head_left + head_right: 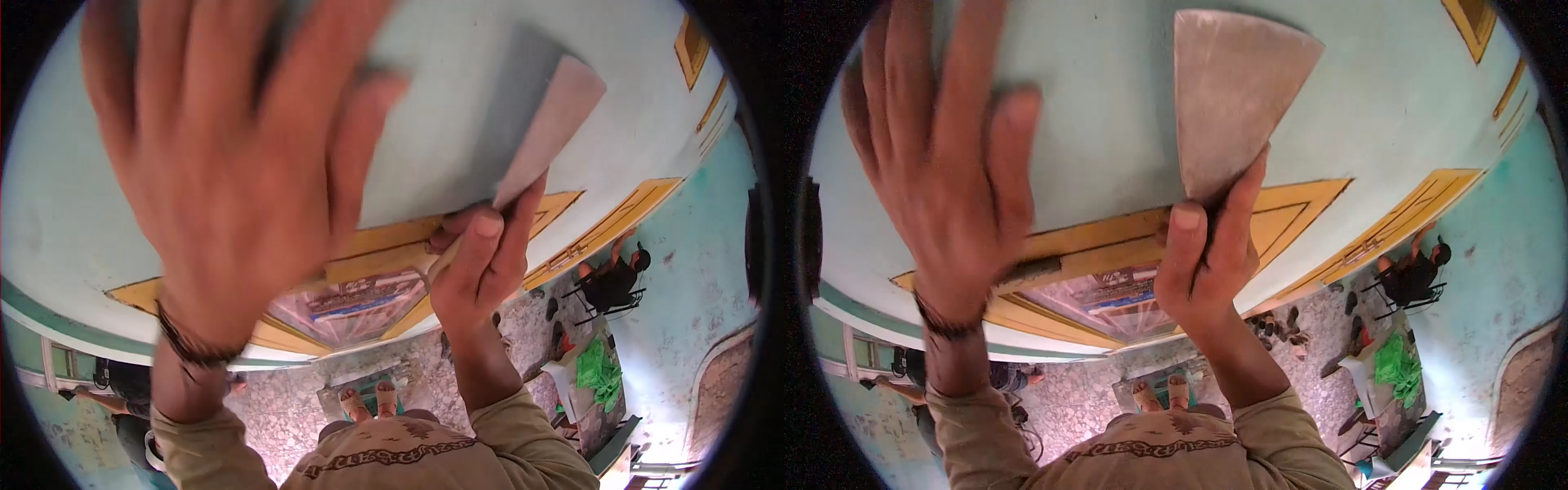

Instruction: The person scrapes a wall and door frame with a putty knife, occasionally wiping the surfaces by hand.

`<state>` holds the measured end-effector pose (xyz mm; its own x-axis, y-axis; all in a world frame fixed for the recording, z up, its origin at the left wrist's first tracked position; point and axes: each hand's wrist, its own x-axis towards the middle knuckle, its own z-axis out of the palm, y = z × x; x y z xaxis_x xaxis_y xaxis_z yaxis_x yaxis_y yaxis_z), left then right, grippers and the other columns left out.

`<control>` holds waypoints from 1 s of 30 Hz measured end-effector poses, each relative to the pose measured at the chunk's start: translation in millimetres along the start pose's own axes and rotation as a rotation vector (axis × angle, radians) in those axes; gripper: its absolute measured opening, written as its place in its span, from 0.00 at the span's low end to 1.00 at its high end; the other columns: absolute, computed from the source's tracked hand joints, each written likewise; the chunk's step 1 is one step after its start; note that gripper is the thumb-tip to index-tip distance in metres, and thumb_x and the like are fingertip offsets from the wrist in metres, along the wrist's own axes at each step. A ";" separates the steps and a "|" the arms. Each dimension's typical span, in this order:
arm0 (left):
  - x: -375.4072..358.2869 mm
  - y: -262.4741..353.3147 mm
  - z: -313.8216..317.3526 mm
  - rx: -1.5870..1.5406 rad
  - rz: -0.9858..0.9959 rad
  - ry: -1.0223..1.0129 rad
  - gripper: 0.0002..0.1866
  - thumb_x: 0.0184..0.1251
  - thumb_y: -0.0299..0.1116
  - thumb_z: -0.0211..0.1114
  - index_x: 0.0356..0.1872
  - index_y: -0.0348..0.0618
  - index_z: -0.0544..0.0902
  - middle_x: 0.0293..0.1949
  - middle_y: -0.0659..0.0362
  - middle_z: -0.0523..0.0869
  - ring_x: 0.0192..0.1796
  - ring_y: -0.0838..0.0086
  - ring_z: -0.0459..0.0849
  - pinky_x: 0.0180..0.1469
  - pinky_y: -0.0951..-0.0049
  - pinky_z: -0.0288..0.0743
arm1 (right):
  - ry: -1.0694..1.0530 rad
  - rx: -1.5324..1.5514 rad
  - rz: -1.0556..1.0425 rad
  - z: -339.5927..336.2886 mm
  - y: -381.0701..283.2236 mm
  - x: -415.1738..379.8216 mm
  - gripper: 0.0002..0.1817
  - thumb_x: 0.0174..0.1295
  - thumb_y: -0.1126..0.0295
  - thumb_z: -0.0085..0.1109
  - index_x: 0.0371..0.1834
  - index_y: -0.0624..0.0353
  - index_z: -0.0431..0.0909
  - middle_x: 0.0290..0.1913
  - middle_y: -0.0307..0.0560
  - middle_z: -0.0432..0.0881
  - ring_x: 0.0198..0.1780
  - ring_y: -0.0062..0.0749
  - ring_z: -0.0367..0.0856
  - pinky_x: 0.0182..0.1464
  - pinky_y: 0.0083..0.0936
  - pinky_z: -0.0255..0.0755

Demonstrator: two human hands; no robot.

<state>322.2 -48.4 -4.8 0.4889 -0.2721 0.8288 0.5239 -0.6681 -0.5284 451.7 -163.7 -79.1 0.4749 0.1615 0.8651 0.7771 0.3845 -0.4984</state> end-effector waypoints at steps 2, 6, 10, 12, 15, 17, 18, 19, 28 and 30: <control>14.0 -14.4 6.8 0.032 0.100 0.000 0.20 0.65 0.40 0.56 0.53 0.41 0.83 0.67 0.40 0.68 0.72 0.43 0.61 0.72 0.44 0.49 | 0.000 0.031 0.057 1.5 -3.9 -0.7 0.33 0.76 0.66 0.43 0.75 0.77 0.45 0.26 0.42 0.77 0.24 0.17 0.71 0.27 0.17 0.67; 27.0 -29.6 11.9 0.054 0.206 0.003 0.20 0.65 0.40 0.56 0.53 0.41 0.83 0.67 0.40 0.68 0.72 0.43 0.61 0.72 0.44 0.49 | -0.028 0.242 0.163 -11.1 -17.4 -11.8 0.30 0.75 0.71 0.45 0.74 0.77 0.49 0.30 0.40 0.74 0.25 0.16 0.68 0.27 0.15 0.66; 34.4 -43.2 12.5 0.068 0.262 0.032 0.21 0.65 0.40 0.57 0.54 0.41 0.83 0.67 0.40 0.68 0.72 0.44 0.62 0.72 0.44 0.49 | -0.213 0.413 0.390 -30.4 -23.6 -69.1 0.18 0.75 0.72 0.43 0.64 0.67 0.57 0.30 0.42 0.74 0.24 0.17 0.70 0.26 0.16 0.68; 41.1 -54.7 13.1 0.074 0.291 0.052 0.21 0.65 0.40 0.57 0.54 0.41 0.83 0.67 0.41 0.68 0.72 0.44 0.62 0.72 0.45 0.49 | -0.307 0.528 0.554 -39.5 -15.7 -87.7 0.14 0.75 0.72 0.44 0.58 0.65 0.59 0.29 0.47 0.76 0.20 0.21 0.72 0.23 0.18 0.69; 51.5 -69.4 13.6 0.109 0.335 0.091 0.21 0.65 0.41 0.57 0.54 0.40 0.82 0.67 0.41 0.68 0.72 0.44 0.62 0.73 0.45 0.49 | -0.343 0.589 0.669 -42.4 -16.3 -90.6 0.10 0.75 0.70 0.44 0.52 0.63 0.60 0.26 0.47 0.75 0.18 0.23 0.73 0.20 0.19 0.68; 60.1 -76.4 13.5 0.130 0.360 0.122 0.21 0.65 0.41 0.57 0.54 0.40 0.82 0.67 0.41 0.68 0.72 0.44 0.62 0.73 0.45 0.50 | -0.336 0.582 0.696 -40.4 -19.2 -85.3 0.09 0.76 0.69 0.45 0.52 0.61 0.61 0.24 0.45 0.75 0.17 0.23 0.72 0.19 0.20 0.68; 63.7 -80.2 14.6 0.143 0.371 0.139 0.21 0.65 0.41 0.57 0.55 0.40 0.82 0.67 0.41 0.68 0.72 0.44 0.62 0.73 0.45 0.50 | -0.333 0.573 0.707 -37.3 -23.2 -78.3 0.09 0.76 0.69 0.45 0.52 0.61 0.61 0.24 0.45 0.75 0.17 0.23 0.72 0.18 0.20 0.68; 68.1 -84.8 16.8 0.153 0.376 0.151 0.21 0.65 0.41 0.57 0.55 0.40 0.82 0.67 0.41 0.68 0.72 0.45 0.62 0.73 0.45 0.50 | -0.327 0.562 0.721 -35.2 -27.2 -73.5 0.09 0.76 0.69 0.45 0.52 0.61 0.61 0.23 0.45 0.74 0.17 0.23 0.72 0.18 0.20 0.68; 71.9 -85.0 20.2 0.155 0.340 0.271 0.22 0.65 0.42 0.58 0.55 0.40 0.81 0.67 0.41 0.68 0.72 0.46 0.62 0.73 0.45 0.50 | -0.230 0.629 0.841 -25.5 -50.6 -64.2 0.10 0.76 0.69 0.45 0.53 0.62 0.62 0.24 0.40 0.73 0.17 0.15 0.67 0.17 0.17 0.64; 71.0 -84.0 19.1 0.153 0.322 0.285 0.22 0.65 0.42 0.58 0.56 0.40 0.81 0.67 0.41 0.68 0.72 0.46 0.63 0.73 0.46 0.50 | -0.233 0.598 0.830 -26.2 -51.8 -63.8 0.10 0.76 0.69 0.46 0.53 0.62 0.63 0.24 0.40 0.73 0.17 0.15 0.67 0.16 0.16 0.64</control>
<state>326.2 1.6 94.9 0.4437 -0.6432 0.6240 0.4837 -0.4142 -0.7710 392.0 -217.8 -110.0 0.6246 0.7266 0.2861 -0.1168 0.4492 -0.8858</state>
